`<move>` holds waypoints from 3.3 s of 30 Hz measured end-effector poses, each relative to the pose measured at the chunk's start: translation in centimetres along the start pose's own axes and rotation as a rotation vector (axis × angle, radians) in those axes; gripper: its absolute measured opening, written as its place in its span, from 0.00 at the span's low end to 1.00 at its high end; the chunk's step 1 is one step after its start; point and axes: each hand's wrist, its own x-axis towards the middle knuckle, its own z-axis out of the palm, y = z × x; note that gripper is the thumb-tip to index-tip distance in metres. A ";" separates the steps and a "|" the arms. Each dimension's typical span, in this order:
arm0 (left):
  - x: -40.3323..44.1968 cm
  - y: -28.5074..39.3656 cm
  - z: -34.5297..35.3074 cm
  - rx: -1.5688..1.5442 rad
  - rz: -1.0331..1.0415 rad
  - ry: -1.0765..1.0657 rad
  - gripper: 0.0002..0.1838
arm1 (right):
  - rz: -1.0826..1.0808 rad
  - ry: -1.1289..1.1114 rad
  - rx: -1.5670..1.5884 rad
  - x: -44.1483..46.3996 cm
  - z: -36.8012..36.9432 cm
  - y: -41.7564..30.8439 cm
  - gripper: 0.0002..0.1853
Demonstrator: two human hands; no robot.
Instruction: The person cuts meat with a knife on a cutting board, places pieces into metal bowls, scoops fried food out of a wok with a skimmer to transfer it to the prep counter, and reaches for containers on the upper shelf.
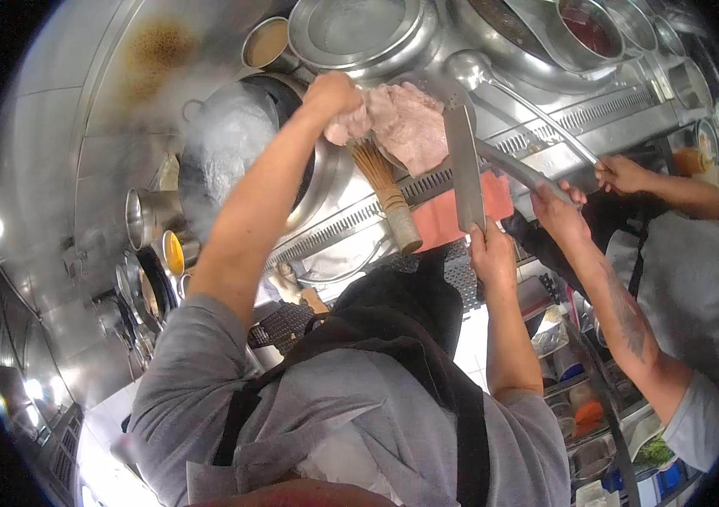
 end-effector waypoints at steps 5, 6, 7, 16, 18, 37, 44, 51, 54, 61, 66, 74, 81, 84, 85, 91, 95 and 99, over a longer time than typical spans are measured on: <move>0.4 3.8 -5.9 -0.063 0.179 -0.129 0.17 | -0.049 0.076 0.044 -2.0 -0.3 1.5 0.14; -0.6 4.3 -7.2 -0.363 0.152 -0.211 0.16 | -0.050 0.092 0.055 -2.3 -0.1 1.9 0.14; -1.8 4.9 -8.4 -0.664 0.122 -0.295 0.15 | -0.068 0.115 0.055 -2.6 0.1 2.3 0.14; -1.8 1.3 -7.1 -1.439 0.089 -0.658 0.11 | -0.076 0.176 0.130 -3.8 -0.3 0.6 0.14; 0.8 -0.4 -3.2 -1.555 -0.014 -0.838 0.15 | 0.024 0.136 0.175 -3.1 -1.2 -0.5 0.13; -6.2 -0.4 15.4 -0.607 -0.175 0.273 0.37 | 0.073 -0.104 0.197 0.3 3.1 -0.6 0.12; -3.8 2.4 12.0 -0.364 -0.318 0.079 0.38 | 0.031 -0.056 0.107 0.1 2.0 0.1 0.12; -0.9 -6.0 10.0 -1.078 -0.095 -0.297 0.35 | -0.039 -0.049 0.023 -0.3 0.9 0.3 0.12; -1.7 -6.7 10.4 -1.165 -0.157 -0.281 0.29 | -0.081 -0.071 -0.012 0.6 1.3 0.0 0.12; -4.5 -6.8 11.9 -0.666 -0.123 0.089 0.33 | -0.341 -0.096 -0.197 3.2 2.1 -3.5 0.12; -5.6 -6.0 11.6 -0.648 -0.120 0.116 0.36 | -0.371 -0.121 -0.300 4.1 2.3 -4.6 0.12; -0.2 -1.5 6.3 -0.323 0.522 0.456 0.36 | -0.242 -0.052 -0.283 0.6 2.5 -1.4 0.12; 3.9 3.6 3.9 0.397 0.601 -0.217 0.35 | -0.110 -0.043 -0.131 0.4 2.2 -0.9 0.12; 2.7 3.2 3.4 0.490 0.574 -0.281 0.30 | -0.105 -0.017 -0.136 0.3 2.1 -0.6 0.11; 2.3 2.6 3.5 0.448 0.611 -0.233 0.28 | -0.090 -0.017 -0.099 0.3 2.2 -0.2 0.11; -0.9 -2.3 6.0 0.110 0.914 0.151 0.23 | 0.014 -0.062 0.019 0.1 1.8 -0.8 0.12; -2.6 -3.8 7.4 0.041 0.938 0.333 0.19 | -0.003 -0.105 0.029 1.0 1.9 -1.9 0.12; -3.8 -4.2 8.0 0.035 0.897 0.372 0.18 | -0.106 -0.087 0.023 2.7 3.2 -2.3 0.12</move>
